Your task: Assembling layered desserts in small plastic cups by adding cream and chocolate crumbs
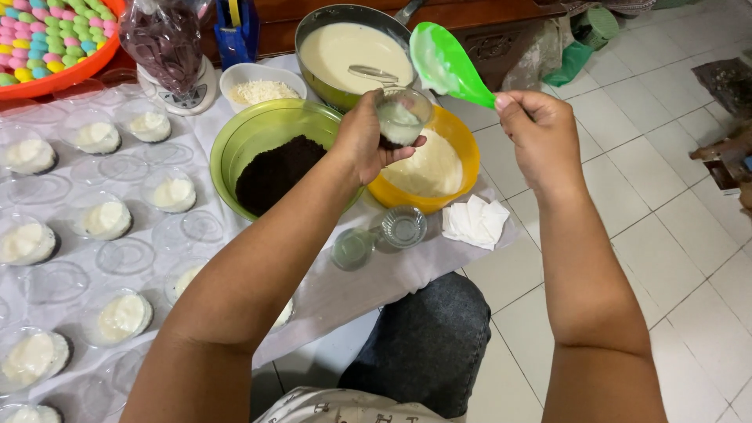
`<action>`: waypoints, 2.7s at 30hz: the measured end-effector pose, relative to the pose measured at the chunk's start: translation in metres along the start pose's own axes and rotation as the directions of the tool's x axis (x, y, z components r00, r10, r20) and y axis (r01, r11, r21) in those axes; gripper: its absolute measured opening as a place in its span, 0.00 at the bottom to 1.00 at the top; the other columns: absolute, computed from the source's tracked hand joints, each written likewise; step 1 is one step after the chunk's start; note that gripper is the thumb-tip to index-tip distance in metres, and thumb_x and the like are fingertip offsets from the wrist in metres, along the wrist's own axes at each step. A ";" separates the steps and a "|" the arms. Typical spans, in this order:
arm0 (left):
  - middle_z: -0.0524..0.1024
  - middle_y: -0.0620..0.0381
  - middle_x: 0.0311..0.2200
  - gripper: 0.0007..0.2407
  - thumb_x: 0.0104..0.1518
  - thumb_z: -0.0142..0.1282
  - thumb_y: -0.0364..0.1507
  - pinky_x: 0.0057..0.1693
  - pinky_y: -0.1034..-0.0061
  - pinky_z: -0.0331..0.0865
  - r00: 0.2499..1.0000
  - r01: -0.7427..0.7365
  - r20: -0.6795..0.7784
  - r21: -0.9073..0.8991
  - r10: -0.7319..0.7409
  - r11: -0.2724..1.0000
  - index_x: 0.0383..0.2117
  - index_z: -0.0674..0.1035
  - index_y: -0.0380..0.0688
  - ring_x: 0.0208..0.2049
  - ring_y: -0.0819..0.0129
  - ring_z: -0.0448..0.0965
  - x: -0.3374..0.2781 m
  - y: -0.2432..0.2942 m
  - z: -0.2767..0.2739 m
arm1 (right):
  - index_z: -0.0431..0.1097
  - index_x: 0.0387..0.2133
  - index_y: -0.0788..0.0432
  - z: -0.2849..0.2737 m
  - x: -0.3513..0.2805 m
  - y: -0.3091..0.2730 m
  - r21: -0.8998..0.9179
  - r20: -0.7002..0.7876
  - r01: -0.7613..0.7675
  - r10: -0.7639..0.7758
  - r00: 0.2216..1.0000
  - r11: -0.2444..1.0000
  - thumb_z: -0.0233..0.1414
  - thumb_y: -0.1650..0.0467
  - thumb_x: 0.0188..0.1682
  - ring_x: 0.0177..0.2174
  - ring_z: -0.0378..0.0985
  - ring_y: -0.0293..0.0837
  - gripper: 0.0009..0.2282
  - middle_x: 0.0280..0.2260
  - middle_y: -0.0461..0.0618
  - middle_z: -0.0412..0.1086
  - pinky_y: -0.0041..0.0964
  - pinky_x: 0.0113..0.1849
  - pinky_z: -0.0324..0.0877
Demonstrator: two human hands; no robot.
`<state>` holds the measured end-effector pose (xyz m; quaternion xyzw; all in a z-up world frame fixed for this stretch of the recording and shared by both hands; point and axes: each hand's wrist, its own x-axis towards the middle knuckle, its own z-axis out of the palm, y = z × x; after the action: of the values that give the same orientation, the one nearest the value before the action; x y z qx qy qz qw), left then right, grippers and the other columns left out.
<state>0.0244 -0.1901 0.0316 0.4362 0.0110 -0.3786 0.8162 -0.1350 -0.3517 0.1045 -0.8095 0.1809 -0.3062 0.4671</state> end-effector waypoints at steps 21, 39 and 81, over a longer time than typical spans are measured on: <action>0.79 0.40 0.38 0.21 0.60 0.43 0.38 0.19 0.83 0.66 0.991 -0.133 -0.001 -0.038 0.133 0.990 0.53 0.71 0.34 0.22 0.57 0.82 -0.085 0.058 -0.080 | 0.80 0.38 0.56 0.039 -0.026 0.064 -0.723 0.189 0.335 -0.293 0.937 0.604 0.61 0.64 0.50 0.42 0.70 0.49 0.10 0.41 0.50 0.73 0.46 0.46 0.55; 0.77 0.40 0.37 0.22 0.59 0.45 0.40 0.25 0.74 0.73 0.959 -0.205 -0.200 -0.004 0.200 0.979 0.50 0.75 0.33 0.26 0.60 0.77 -0.154 0.090 -0.181 | 0.62 0.56 0.60 0.244 -0.058 -0.135 -0.019 0.733 0.688 -0.458 0.503 0.726 0.70 0.68 0.31 0.45 0.75 0.54 0.36 0.45 0.60 0.72 0.45 0.43 0.69; 0.72 0.42 0.47 0.22 0.59 0.41 0.46 0.52 0.57 0.72 0.890 -0.301 -0.389 -0.107 0.238 0.948 0.44 0.74 0.39 0.48 0.50 0.72 -0.150 0.104 -0.277 | 0.71 0.40 0.57 0.340 0.002 -0.096 -0.279 0.755 0.667 -0.271 0.597 0.691 0.70 0.67 0.36 0.31 0.75 0.44 0.20 0.34 0.45 0.74 0.41 0.39 0.68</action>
<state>0.0696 0.1349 -0.0140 0.4283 0.1353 -0.1699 0.8771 0.0932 -0.0853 0.0601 -0.9760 -0.1497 -0.0522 0.1493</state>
